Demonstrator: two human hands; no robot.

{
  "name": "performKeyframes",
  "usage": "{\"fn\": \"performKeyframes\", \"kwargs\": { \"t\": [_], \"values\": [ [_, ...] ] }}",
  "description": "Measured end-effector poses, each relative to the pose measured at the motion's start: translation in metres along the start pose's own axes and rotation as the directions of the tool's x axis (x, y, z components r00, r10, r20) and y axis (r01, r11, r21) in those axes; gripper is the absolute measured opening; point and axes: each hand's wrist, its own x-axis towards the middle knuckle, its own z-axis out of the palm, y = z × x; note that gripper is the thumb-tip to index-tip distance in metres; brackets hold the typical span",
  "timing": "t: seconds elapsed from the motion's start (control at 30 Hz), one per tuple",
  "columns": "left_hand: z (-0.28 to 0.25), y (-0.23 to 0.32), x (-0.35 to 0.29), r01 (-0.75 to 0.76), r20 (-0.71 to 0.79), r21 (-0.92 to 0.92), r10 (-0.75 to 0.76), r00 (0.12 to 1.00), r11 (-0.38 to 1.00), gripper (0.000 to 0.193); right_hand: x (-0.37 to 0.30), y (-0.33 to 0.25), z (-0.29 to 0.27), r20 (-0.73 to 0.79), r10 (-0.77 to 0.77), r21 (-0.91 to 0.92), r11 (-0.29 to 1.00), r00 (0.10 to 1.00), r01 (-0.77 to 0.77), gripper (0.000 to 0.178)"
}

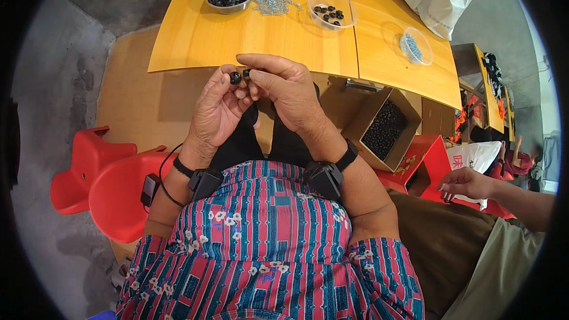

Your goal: The person assembles small plastic shells and metal clips by hand at a work surface, picking up components from plastic bins and fitting them together.

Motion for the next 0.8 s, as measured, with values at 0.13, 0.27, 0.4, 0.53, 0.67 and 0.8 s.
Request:
{"fn": "performKeyframes", "kwargs": {
  "t": [0.13,0.27,0.4,0.53,0.67,0.8],
  "values": [
    [-0.0011,0.0011,-0.0003,-0.005,-0.010,0.006,0.005,1.000,1.000,0.015,0.0009,0.0020,0.0009,0.019,-0.109,-0.270,0.957,0.994,0.110,0.024],
    [0.0010,0.0013,-0.0016,-0.005,-0.049,0.001,0.005,0.999,1.000,0.016,-0.0007,0.0022,0.0054,-0.028,-0.145,-0.334,0.934,0.989,0.127,0.022],
    [-0.0003,0.0006,-0.0013,-0.004,-0.032,-0.005,0.004,0.999,1.000,0.016,-0.0011,0.0039,0.0040,-0.053,-0.130,-0.237,0.965,0.990,0.114,0.021],
    [0.0002,-0.0004,0.0001,-0.009,-0.002,-0.026,0.009,1.000,1.000,0.016,-0.0013,0.0037,0.0037,-0.061,-0.163,-0.256,0.956,0.985,0.142,0.018],
    [0.0005,-0.0005,-0.0012,-0.018,-0.009,-0.029,0.018,1.000,0.999,0.016,-0.0010,0.0035,0.0052,-0.055,-0.188,-0.277,0.946,0.981,0.165,0.019],
    [0.0049,-0.0008,-0.0014,-0.011,-0.061,0.006,0.012,0.998,1.000,0.015,-0.0004,0.0020,0.0074,-0.053,-0.223,-0.376,0.908,0.973,0.187,0.015]
  ]
}}
